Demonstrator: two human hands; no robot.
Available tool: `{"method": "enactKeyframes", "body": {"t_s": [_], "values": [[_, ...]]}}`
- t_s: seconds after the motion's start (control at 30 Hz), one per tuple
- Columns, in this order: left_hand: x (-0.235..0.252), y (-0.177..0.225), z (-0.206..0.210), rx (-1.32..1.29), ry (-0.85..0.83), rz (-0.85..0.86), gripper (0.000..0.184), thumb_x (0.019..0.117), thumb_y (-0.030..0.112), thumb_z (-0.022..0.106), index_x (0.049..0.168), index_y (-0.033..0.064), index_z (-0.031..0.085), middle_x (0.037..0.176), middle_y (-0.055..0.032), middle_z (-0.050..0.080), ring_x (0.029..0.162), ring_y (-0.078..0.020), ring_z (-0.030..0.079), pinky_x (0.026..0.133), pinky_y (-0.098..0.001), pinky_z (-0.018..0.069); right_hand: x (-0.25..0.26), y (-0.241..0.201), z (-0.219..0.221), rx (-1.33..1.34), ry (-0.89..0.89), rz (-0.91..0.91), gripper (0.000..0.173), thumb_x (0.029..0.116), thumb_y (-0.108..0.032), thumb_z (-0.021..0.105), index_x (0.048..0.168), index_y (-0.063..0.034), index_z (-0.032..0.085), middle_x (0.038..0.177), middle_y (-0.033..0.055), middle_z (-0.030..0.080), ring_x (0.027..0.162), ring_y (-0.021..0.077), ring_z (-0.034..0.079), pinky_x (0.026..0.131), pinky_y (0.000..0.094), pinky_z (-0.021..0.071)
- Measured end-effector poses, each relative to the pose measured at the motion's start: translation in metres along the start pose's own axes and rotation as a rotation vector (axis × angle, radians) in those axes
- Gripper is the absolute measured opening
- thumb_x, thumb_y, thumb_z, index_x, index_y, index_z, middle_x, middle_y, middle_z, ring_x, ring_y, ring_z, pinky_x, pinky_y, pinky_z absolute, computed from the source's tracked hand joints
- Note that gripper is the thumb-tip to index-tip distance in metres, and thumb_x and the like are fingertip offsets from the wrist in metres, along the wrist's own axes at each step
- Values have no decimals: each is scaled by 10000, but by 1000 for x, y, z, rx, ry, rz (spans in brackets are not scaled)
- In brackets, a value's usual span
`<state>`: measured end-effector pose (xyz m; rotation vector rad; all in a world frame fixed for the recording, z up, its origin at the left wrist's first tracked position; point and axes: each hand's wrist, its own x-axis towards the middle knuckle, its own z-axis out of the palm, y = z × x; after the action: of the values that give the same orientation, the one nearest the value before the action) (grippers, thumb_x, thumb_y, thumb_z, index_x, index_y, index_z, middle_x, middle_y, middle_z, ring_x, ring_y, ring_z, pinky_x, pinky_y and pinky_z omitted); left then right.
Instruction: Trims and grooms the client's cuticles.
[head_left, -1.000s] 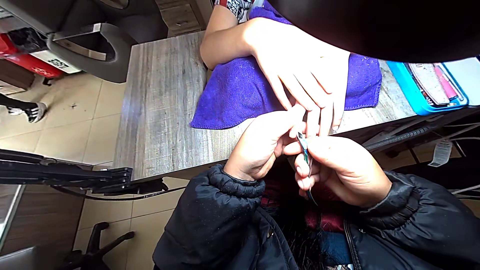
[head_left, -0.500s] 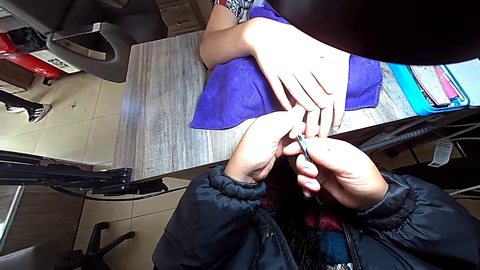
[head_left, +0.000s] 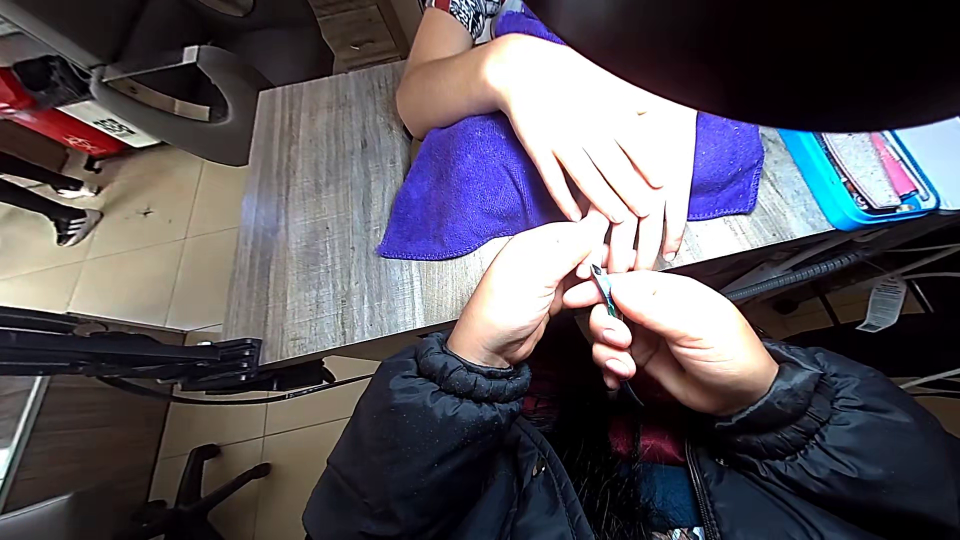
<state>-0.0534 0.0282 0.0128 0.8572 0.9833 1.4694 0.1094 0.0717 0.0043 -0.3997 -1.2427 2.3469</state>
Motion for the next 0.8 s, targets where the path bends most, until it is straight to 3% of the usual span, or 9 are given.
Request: {"method": "enactKeyframes", "body": {"t_s": [0.13, 0.33, 0.5, 0.6, 0.8], "values": [[0, 0, -1, -12, -9, -3, 369, 1105, 141, 388, 822, 63, 611, 711, -11, 604, 660, -58, 616, 646, -197, 552, -1, 2, -5, 30, -61, 11, 329, 1100, -150, 364, 1114, -13, 663, 673, -1, 598, 550, 61, 611, 553, 210, 571], [1, 0, 0, 11, -31, 7, 395, 1113, 159, 374, 818, 57, 617, 701, -13, 601, 654, -63, 614, 652, -210, 554, 1, -2, -4, 16, -42, 10, 347, 1104, -156, 370, 1093, -8, 684, 773, 48, 680, 629, 92, 678, 581, 233, 600], [0, -1, 0, 17, -7, 19, 359, 1104, 145, 407, 855, 40, 643, 720, -26, 632, 674, -72, 639, 667, -217, 569, 1, -2, 0, 29, -4, 25, 333, 1099, -163, 372, 1074, -18, 671, 715, 17, 615, 571, 66, 624, 548, 210, 572], [1, -1, -1, 3, -11, 3, 360, 1109, 150, 393, 819, 63, 589, 693, -12, 578, 637, -64, 603, 636, -199, 552, 1, 0, -3, 44, -41, 24, 322, 1104, -166, 374, 1097, -19, 660, 678, -1, 581, 544, 60, 597, 537, 212, 564], [1, 0, -1, 11, -29, 2, 378, 1109, 154, 385, 821, 63, 611, 692, -5, 584, 640, -58, 601, 636, -199, 546, 1, -2, -4, 23, -39, 27, 343, 1104, -164, 371, 1104, -4, 675, 766, 41, 656, 618, 87, 662, 583, 226, 594]]}}
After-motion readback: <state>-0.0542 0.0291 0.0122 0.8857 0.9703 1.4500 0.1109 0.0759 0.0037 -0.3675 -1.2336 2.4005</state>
